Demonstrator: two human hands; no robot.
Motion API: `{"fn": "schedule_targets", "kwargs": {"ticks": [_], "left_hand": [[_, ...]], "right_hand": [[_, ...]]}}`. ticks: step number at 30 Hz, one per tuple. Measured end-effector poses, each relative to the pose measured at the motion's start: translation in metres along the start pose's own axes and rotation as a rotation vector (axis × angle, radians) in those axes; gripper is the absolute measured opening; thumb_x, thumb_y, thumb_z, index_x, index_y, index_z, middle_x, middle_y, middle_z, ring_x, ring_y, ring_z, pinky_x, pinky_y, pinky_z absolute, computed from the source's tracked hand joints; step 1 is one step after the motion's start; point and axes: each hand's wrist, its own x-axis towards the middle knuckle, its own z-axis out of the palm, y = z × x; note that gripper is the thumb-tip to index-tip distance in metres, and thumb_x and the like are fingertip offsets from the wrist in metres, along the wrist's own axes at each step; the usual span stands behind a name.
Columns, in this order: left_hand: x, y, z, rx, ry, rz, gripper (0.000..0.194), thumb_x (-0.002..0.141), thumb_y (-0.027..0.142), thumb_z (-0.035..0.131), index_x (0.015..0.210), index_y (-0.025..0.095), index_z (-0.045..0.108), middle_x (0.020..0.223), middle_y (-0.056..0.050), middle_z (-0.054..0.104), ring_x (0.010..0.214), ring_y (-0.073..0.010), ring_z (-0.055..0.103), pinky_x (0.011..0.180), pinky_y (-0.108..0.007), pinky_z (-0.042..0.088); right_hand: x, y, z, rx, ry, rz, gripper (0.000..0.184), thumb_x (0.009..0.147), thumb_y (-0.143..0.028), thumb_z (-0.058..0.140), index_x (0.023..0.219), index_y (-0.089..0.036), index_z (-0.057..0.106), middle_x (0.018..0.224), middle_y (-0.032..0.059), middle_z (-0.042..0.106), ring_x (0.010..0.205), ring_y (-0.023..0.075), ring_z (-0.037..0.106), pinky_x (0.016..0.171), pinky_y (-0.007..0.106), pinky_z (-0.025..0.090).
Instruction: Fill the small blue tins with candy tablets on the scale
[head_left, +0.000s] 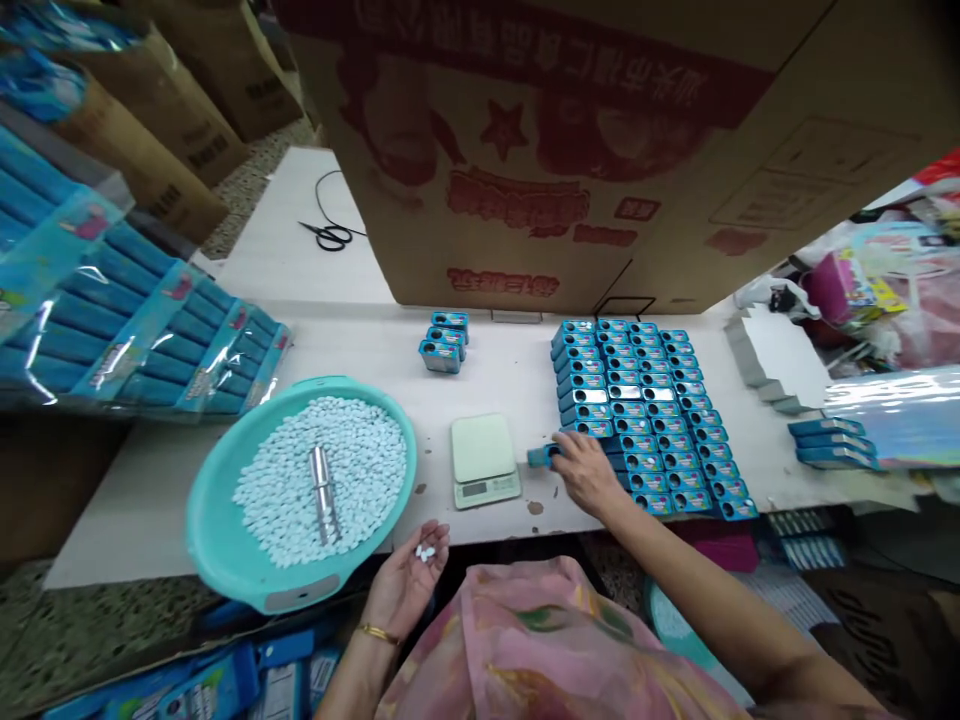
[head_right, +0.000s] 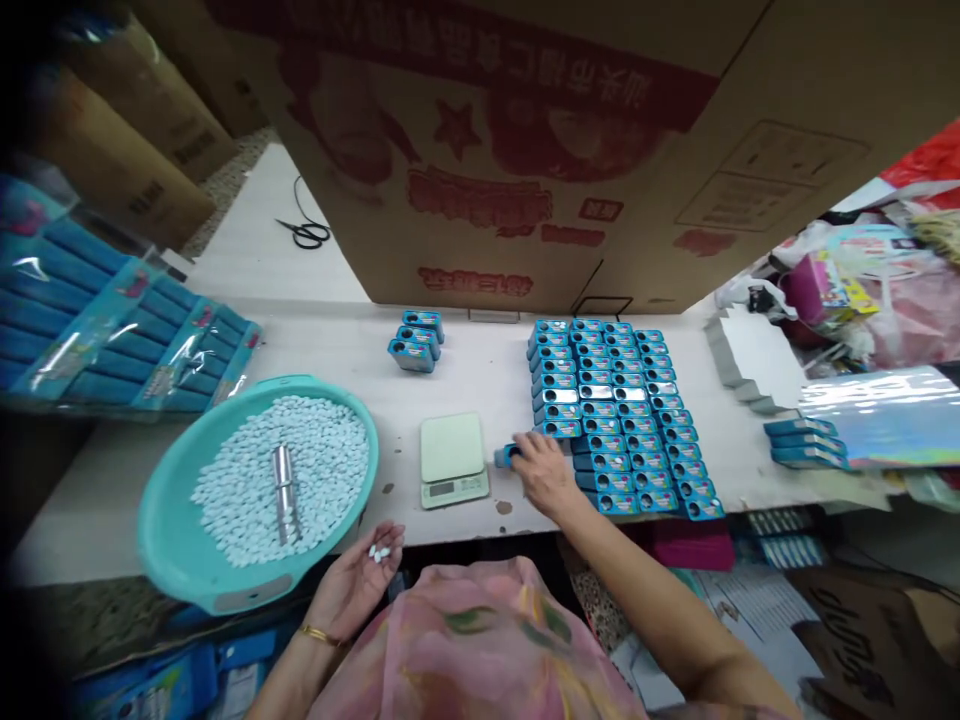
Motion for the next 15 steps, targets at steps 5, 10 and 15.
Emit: {"fn": "schedule_targets", "kwargs": {"ticks": [5,10,15], "left_hand": [[-0.006,-0.006,-0.005,-0.037,-0.025,0.018,0.019,0.078,0.009,0.040,0.077,0.007,0.059,0.076,-0.011,0.062,0.069,-0.0141,0.060,0.062,-0.026,0.051],[-0.009,-0.010,-0.011,-0.074,-0.038,0.032,0.018,0.078,0.010,0.041,0.078,0.008,0.059,0.079,-0.012,0.063,0.073,-0.0151,0.060,0.065,-0.026,0.050],[-0.012,-0.019,-0.009,-0.149,-0.174,0.000,0.026,0.082,0.020,0.036,0.093,0.009,0.057,0.084,-0.011,0.062,0.078,-0.0164,0.060,0.071,-0.031,0.049]], "right_hand": [[0.058,-0.053,-0.008,0.041,-0.103,-0.288,0.009,0.075,-0.013,0.046,0.078,-0.016,0.055,0.097,0.0070,0.048,0.081,0.0187,0.040,0.069,0.032,0.032],[0.062,-0.079,-0.003,0.104,-0.055,-0.322,0.016,0.079,-0.012,0.042,0.089,-0.013,0.054,0.105,0.0103,0.047,0.090,0.0198,0.040,0.076,0.034,0.032],[0.028,-0.124,-0.001,0.332,-0.105,-0.491,0.026,0.083,-0.023,0.041,0.108,-0.018,0.045,0.101,0.0048,0.051,0.082,0.0155,0.043,0.065,0.028,0.037]]}}
